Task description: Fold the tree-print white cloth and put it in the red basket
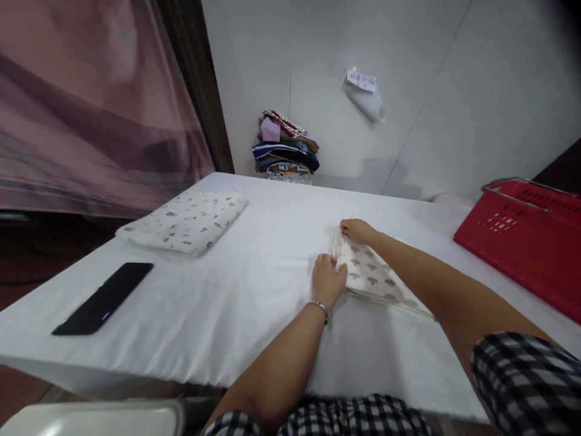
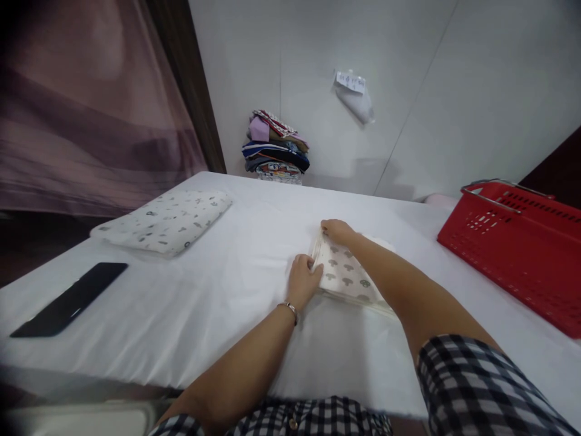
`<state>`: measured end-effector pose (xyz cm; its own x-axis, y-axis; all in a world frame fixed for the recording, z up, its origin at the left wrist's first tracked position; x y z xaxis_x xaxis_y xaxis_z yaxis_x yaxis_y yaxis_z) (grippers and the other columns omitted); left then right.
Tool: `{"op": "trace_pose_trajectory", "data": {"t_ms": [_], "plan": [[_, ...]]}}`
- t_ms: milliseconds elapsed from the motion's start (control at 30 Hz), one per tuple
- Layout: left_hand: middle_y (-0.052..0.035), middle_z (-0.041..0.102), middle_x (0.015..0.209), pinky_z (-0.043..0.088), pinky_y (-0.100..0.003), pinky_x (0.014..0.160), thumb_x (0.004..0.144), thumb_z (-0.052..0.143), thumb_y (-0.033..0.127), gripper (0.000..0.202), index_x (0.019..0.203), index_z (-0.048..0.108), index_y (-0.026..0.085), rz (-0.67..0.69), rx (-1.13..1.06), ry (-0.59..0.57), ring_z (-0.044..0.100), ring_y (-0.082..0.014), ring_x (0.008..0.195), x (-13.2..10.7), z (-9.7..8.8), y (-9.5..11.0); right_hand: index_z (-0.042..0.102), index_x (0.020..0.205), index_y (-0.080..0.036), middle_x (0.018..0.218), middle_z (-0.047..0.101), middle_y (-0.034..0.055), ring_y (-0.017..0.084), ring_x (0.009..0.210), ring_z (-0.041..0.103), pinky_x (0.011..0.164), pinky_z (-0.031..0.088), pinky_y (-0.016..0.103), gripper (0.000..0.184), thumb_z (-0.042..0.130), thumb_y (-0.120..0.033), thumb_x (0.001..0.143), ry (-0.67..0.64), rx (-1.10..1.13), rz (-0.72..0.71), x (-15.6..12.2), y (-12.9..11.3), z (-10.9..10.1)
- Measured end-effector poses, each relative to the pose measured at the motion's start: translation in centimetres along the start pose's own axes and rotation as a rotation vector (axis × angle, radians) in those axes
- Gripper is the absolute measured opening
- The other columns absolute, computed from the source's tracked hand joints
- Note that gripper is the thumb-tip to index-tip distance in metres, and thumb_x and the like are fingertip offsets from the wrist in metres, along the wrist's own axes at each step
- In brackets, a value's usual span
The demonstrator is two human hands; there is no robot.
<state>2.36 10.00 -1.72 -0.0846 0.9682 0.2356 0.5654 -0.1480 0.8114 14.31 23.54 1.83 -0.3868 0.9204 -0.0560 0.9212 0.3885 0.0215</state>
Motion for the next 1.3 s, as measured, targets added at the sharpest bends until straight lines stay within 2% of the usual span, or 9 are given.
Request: {"op": "trace_pose_trajectory", "data": {"t_ms": [200, 267, 400, 533, 700, 900, 967, 1133, 1300], "plan": [[-0.0036, 0.054, 0.087, 0.042, -0.032, 0.082, 0.078, 0.06, 0.024, 0.016, 0.073, 0.045, 0.022, -0.003, 0.002, -0.015, 0.053, -0.0192, 0.09, 0.1, 0.1, -0.2, 0.056, 0.124, -0.021, 0.117, 0.065, 0.0058, 0.021, 0.103, 0.059, 0.084, 0.042, 0.027, 0.041, 0.047, -0.015, 0.085, 0.039, 0.085, 0.011, 0.0, 0.2, 0.9], [-0.0032, 0.054, 0.083, 0.042, -0.032, 0.081, 0.079, 0.058, 0.022, 0.018, 0.068, 0.044, 0.022, 0.019, 0.016, -0.023, 0.052, -0.0186, 0.088, 0.2, 0.2, 0.0, 0.054, 0.128, -0.022, 0.117, 0.065, 0.005, 0.02, 0.103, 0.059, 0.086, 0.043, 0.027, 0.045, 0.048, -0.015, 0.084, 0.058, 0.148, 0.038, 0.0, 0.8, 1.2], [-0.0035, 0.053, 0.08, 0.041, -0.032, 0.081, 0.084, 0.053, 0.023, 0.027, 0.06, 0.041, 0.021, 0.055, 0.025, -0.024, 0.052, -0.0178, 0.084, 0.1, 0.2, 0.3, 0.053, 0.129, -0.022, 0.104, 0.069, 0.0029, 0.017, 0.094, 0.062, 0.083, 0.045, 0.025, 0.044, 0.049, -0.018, 0.085, 0.087, 0.308, 0.093, 0.0, 2.0, 2.0], [-0.0049, 0.055, 0.081, 0.041, -0.033, 0.083, 0.089, 0.047, 0.026, 0.032, 0.058, 0.042, 0.021, 0.07, 0.018, -0.029, 0.052, -0.0181, 0.085, 0.1, 0.1, 0.6, 0.052, 0.13, -0.02, 0.109, 0.069, 0.0049, 0.018, 0.099, 0.061, 0.086, 0.044, 0.026, 0.041, 0.047, -0.021, 0.088, 0.084, 0.325, 0.118, 0.1, 2.1, 2.4], [-0.0053, 0.056, 0.08, 0.042, -0.034, 0.083, 0.082, 0.048, 0.016, 0.028, 0.056, 0.042, 0.021, 0.072, 0.025, -0.034, 0.051, -0.0188, 0.085, 0.2, 0.1, 0.6, 0.046, 0.137, -0.02, 0.119, 0.064, 0.0077, 0.021, 0.11, 0.056, 0.091, 0.042, 0.031, 0.045, 0.044, -0.024, 0.092, 0.104, 0.236, 0.104, 0.1, 1.1, 2.1], [-0.0053, 0.055, 0.081, 0.042, -0.034, 0.082, 0.077, 0.051, 0.013, 0.027, 0.053, 0.042, 0.021, 0.063, 0.028, -0.049, 0.052, -0.0186, 0.085, 0.3, 0.3, 0.4, 0.047, 0.135, -0.018, 0.114, 0.063, 0.0098, 0.022, 0.11, 0.052, 0.095, 0.038, 0.034, 0.044, 0.045, -0.026, 0.092, 0.222, 0.22, 0.121, -0.1, 1.2, 1.9], [-0.005, 0.055, 0.08, 0.042, -0.033, 0.082, 0.077, 0.051, 0.013, 0.026, 0.053, 0.043, 0.021, 0.066, 0.031, -0.047, 0.052, -0.0182, 0.085, 0.2, 0.2, 0.4, 0.049, 0.134, -0.019, 0.115, 0.063, 0.009, 0.022, 0.11, 0.052, 0.095, 0.038, 0.034, 0.043, 0.044, -0.027, 0.092, 0.217, 0.223, 0.138, -0.2, 1.5, 2.1], [-0.0042, 0.055, 0.079, 0.042, -0.032, 0.08, 0.076, 0.051, 0.013, 0.025, 0.054, 0.043, 0.02, 0.077, 0.058, -0.055, 0.051, -0.0169, 0.083, 0.2, 0.2, 0.6, 0.048, 0.134, -0.019, 0.135, 0.054, 0.0092, 0.024, 0.122, 0.048, 0.1, 0.036, 0.036, 0.042, 0.038, -0.032, 0.095, 0.173, 0.166, 0.183, -0.1, 2.1, 2.7], [-0.0046, 0.055, 0.08, 0.041, -0.032, 0.079, 0.076, 0.051, 0.013, 0.024, 0.054, 0.042, 0.02, 0.073, 0.067, -0.057, 0.051, -0.0168, 0.083, 0.3, 0.3, 0.4, 0.055, 0.126, -0.021, 0.131, 0.058, 0.0085, 0.025, 0.117, 0.053, 0.099, 0.038, 0.039, 0.04, 0.034, -0.036, 0.097, 0.099, 0.145, 0.19, 0.5, 2.0, 3.5]]}}
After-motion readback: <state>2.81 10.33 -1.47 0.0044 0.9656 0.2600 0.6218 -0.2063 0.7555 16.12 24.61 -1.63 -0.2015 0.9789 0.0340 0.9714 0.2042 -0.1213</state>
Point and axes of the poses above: each hand's wrist, its own x-axis towards the middle knuckle, its own z-axis out of the palm, y = z × x, the point moved 9 cm from there along x, towards the middle knuckle
